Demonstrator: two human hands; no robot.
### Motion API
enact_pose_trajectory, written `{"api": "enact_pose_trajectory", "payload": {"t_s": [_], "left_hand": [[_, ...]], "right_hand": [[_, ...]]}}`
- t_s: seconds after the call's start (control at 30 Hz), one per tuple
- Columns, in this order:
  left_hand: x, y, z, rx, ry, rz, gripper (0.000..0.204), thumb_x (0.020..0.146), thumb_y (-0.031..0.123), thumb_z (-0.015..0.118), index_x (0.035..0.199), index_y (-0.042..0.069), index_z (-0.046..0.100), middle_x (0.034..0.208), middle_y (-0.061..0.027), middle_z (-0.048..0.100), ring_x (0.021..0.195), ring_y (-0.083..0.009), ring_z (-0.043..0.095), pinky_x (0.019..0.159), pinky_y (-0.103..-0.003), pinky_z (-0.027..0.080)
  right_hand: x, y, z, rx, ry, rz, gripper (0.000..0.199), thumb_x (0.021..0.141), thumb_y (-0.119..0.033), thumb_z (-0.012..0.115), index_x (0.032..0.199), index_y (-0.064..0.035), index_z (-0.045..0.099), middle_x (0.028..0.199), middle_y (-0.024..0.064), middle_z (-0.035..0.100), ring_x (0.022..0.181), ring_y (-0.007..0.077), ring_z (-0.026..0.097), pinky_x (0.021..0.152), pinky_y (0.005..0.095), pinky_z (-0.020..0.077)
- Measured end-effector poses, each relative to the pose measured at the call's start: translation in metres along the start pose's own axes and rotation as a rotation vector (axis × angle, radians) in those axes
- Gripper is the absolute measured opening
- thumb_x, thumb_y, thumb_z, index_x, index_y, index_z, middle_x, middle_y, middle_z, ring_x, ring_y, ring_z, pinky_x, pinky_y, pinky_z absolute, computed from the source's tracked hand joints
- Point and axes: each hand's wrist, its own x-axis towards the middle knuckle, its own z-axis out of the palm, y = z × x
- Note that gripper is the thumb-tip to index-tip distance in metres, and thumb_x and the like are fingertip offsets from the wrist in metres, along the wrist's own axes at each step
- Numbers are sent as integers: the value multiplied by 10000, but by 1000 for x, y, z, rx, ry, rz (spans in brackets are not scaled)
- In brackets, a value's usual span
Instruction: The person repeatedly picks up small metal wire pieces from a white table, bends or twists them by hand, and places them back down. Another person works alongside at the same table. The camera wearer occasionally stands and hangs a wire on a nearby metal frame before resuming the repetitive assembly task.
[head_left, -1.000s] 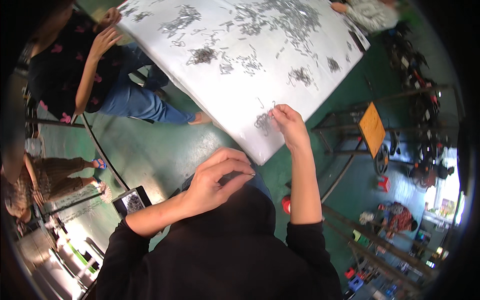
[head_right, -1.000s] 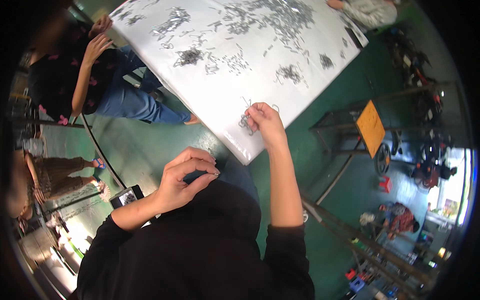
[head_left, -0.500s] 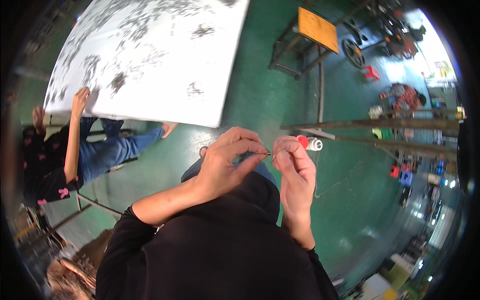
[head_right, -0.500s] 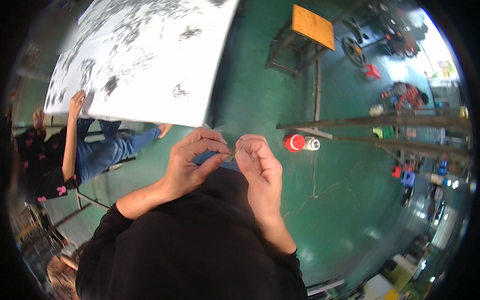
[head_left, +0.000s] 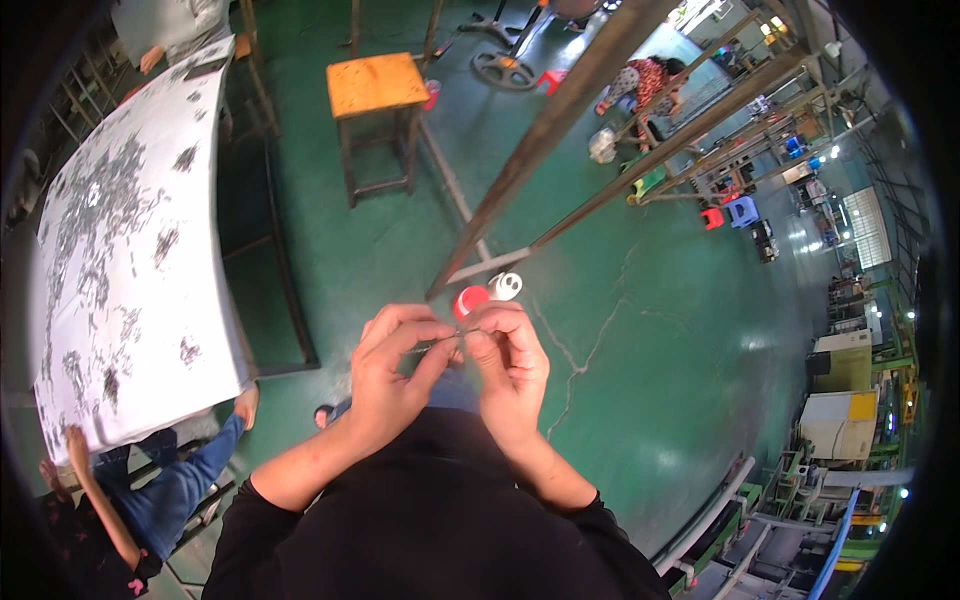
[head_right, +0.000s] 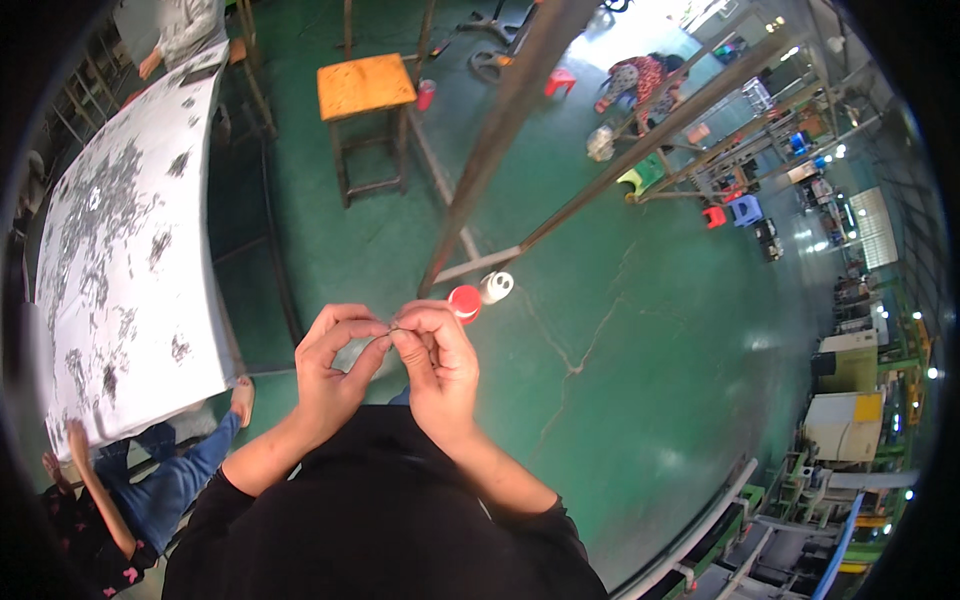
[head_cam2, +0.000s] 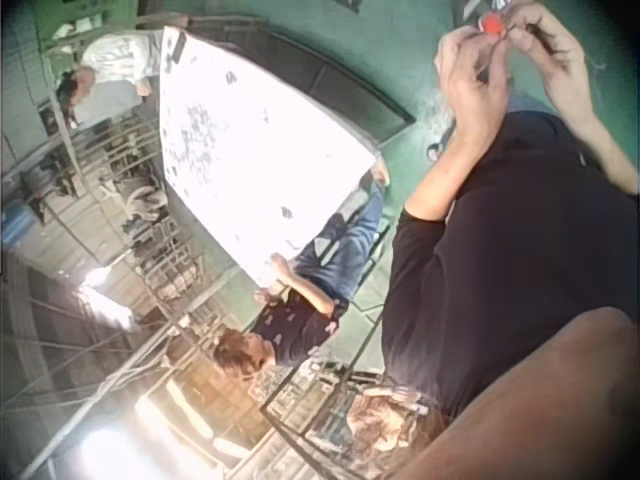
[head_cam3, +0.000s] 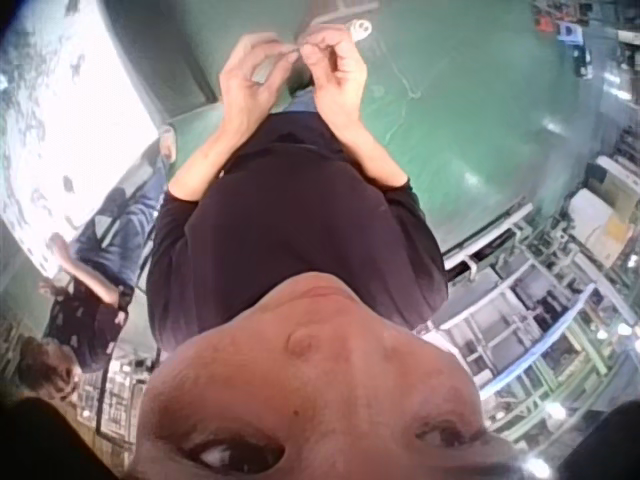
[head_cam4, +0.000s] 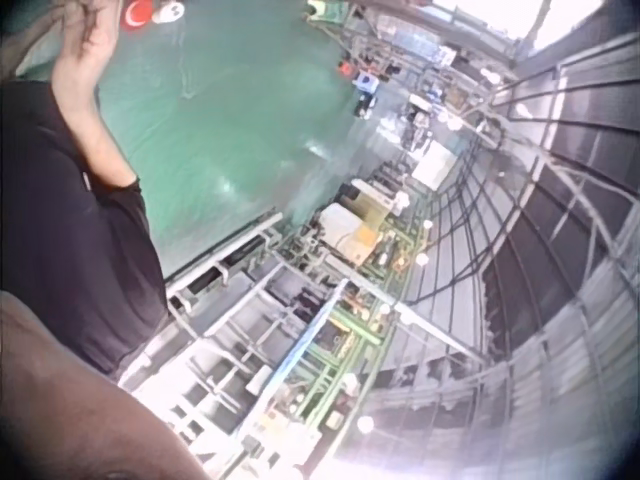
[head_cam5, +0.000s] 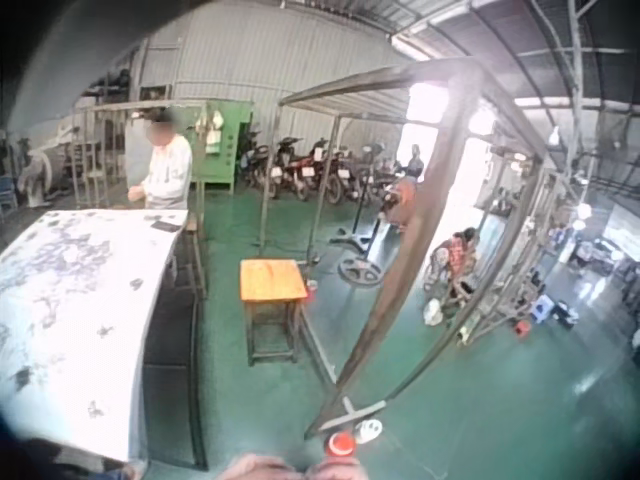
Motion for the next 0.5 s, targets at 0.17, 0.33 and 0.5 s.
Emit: {"api": "enact_pose_trajectory", "payload": {"t_s": [0.17, 0.33, 0.5], "left_hand": [[46, 23, 71, -73, 106, -8, 203, 810, -44, 657, 1006, 4, 679, 998, -125, 624, 944, -235, 617, 854, -334, 481], [67, 21, 95, -64, 225, -20, 191, 841, -40, 594, 1015, -7, 664, 1035, -119, 619, 991, -227, 584, 893, -318, 442], [65, 5, 105, -41, 265, -91, 201, 840, -42, 599, 1024, 9, 664, 1024, -125, 626, 973, -235, 602, 870, -319, 463]], "right_hand": [[70, -33, -79, 34, -123, 112, 59, 948, -15, 549, 1007, -16, 552, 925, 64, 604, 677, 70, 517, 591, 200, 408], [144, -71, -134, 41, -175, 82, 43, 947, -35, 560, 985, -19, 551, 905, 83, 613, 634, 92, 559, 526, 209, 440], [210, -108, -178, -33, -123, -75, 75, 943, -87, 587, 945, -16, 565, 886, 75, 615, 624, 100, 558, 531, 230, 462]]}}
